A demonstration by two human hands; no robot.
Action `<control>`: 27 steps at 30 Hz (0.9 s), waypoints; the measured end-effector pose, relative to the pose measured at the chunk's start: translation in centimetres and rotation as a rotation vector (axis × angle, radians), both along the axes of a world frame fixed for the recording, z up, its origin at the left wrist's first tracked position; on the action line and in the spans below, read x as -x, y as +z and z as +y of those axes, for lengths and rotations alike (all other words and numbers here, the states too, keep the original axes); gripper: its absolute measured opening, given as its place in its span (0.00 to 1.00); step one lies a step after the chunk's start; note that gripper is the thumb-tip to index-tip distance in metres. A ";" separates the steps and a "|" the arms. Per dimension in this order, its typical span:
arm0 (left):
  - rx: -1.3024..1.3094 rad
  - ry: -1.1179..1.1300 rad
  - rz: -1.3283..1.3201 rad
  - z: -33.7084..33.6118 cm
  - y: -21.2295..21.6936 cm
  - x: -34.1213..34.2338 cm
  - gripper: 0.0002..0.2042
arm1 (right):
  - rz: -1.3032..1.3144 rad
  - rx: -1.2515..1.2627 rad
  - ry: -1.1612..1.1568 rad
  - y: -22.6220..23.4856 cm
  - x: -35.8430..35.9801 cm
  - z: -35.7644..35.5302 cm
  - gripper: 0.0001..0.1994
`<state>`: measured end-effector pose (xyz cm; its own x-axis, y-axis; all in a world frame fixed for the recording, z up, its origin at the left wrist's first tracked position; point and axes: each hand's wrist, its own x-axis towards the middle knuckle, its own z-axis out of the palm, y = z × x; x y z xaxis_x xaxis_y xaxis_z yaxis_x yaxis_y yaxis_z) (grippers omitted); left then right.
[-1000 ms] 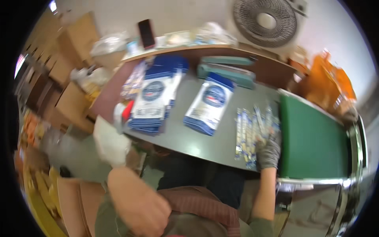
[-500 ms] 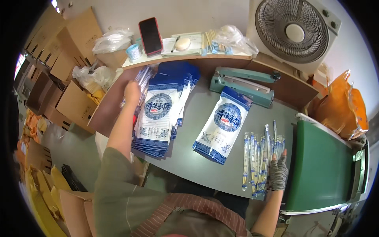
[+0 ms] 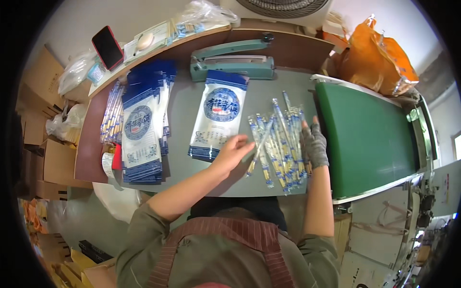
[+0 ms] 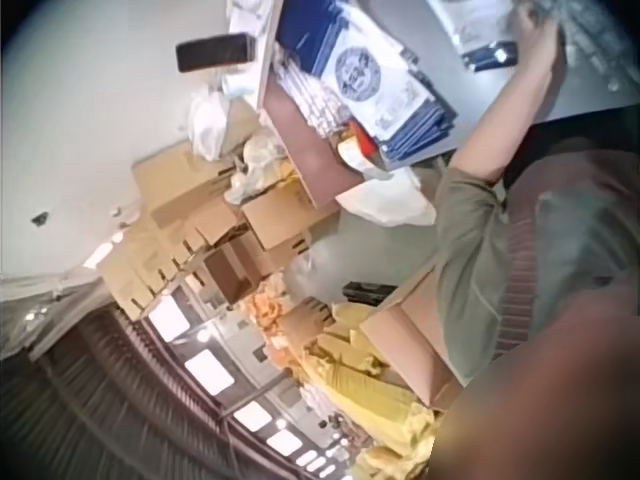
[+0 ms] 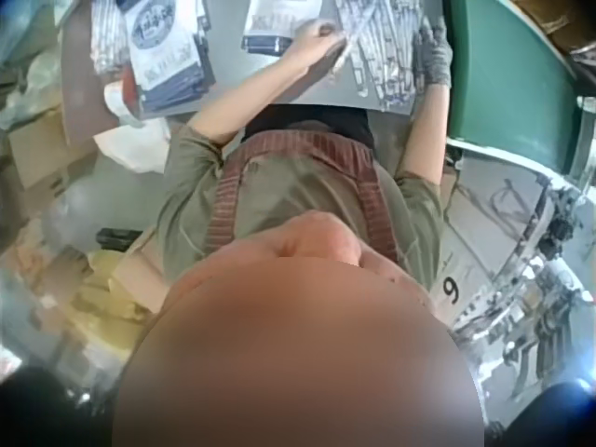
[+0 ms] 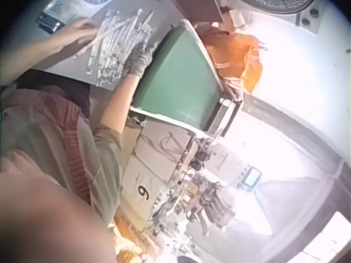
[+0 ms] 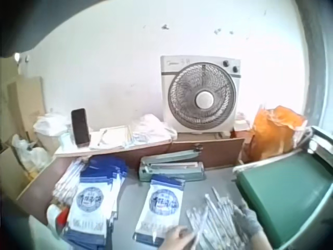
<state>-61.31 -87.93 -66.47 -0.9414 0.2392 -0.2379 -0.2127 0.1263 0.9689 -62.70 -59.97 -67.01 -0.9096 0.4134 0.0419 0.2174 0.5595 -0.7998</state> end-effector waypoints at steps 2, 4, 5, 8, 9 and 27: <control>-0.141 0.059 -0.020 4.2 -0.4 1.2 0.28 | -0.031 -0.137 -0.027 -1.1 0.8 1.3 0.36; -0.373 0.150 -0.145 6.4 1.0 2.2 0.32 | -0.074 -0.067 0.096 -0.5 0.8 -3.5 0.34; -0.493 0.145 -0.240 7.4 2.4 2.3 0.33 | -0.106 0.029 0.091 3.0 -0.4 -8.8 0.32; -0.517 0.229 -0.230 11.7 2.4 1.9 0.31 | 0.010 1.185 0.028 -3.5 0.6 -9.0 0.25; -0.540 0.222 -0.255 11.6 2.2 1.5 0.31 | -0.064 1.384 -0.002 -3.0 0.8 -8.7 0.22; -0.079 -0.606 0.456 7.1 5.0 1.4 0.25 | 0.457 0.513 0.443 10.3 -4.7 -7.8 0.46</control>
